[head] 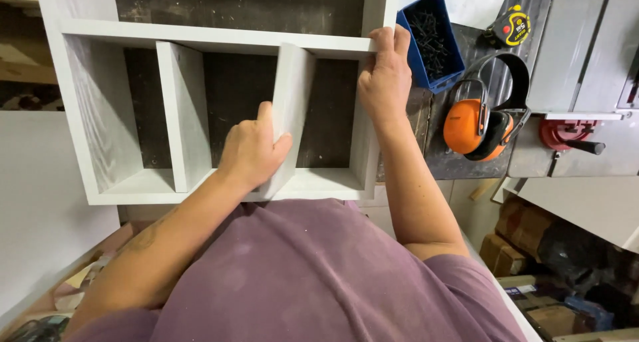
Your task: Fitting and adjusting internal wooden dividers into a white shelf frame on a workbench.
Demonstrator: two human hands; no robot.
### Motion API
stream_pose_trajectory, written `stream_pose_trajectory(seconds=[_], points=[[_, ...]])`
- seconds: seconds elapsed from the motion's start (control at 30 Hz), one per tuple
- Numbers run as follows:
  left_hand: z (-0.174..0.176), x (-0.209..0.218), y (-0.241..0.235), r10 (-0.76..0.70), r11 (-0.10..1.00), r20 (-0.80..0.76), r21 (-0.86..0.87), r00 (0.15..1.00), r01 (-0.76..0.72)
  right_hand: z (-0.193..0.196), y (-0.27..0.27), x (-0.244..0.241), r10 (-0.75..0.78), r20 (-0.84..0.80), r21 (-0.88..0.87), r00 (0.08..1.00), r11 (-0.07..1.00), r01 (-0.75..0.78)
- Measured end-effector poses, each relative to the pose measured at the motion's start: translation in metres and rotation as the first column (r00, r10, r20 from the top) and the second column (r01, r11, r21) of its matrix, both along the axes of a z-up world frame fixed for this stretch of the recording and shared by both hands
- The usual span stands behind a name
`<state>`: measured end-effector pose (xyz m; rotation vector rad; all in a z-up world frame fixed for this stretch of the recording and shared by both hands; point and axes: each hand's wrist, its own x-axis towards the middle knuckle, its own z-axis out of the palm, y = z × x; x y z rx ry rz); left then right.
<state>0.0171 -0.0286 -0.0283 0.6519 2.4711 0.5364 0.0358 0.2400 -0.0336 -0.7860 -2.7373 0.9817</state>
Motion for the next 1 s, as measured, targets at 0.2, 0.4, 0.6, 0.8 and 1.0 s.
stream_pose_trajectory(seconds=[0.2, 0.4, 0.6, 0.8, 1.0], points=[[0.056, -0.031, -0.006, -0.332, 0.937, -0.334, -0.010, 0.882, 0.349, -0.001, 0.002, 0.005, 0.000, -0.050, -0.024, 0.999, 1.000, -0.002], [0.015, -0.042, 0.000, -0.611, 0.773, -0.393, -0.109, 0.687, 0.625, -0.012, 0.005, 0.040, 0.083, -0.302, -0.218, 0.950, 0.964, -0.154], [-0.006, -0.042, 0.009, -0.617, 0.755, -0.474, -0.129, 0.628, 0.643, -0.005, -0.020, 0.072, 0.281, -0.475, 0.235, 0.834, 0.954, -0.188], [0.012, -0.043, 0.007, -0.574, 0.783, -0.457, -0.065, 0.680, 0.618, -0.013, -0.040, 0.081, 0.624, -0.006, 0.373, 0.782, 0.727, -0.577], [0.059, -0.063, -0.075, -0.076, 0.997, -0.631, -0.024, 0.772, 0.078, -0.020, -0.041, 0.081, 0.630, -0.050, 0.376, 0.775, 0.730, -0.570]])
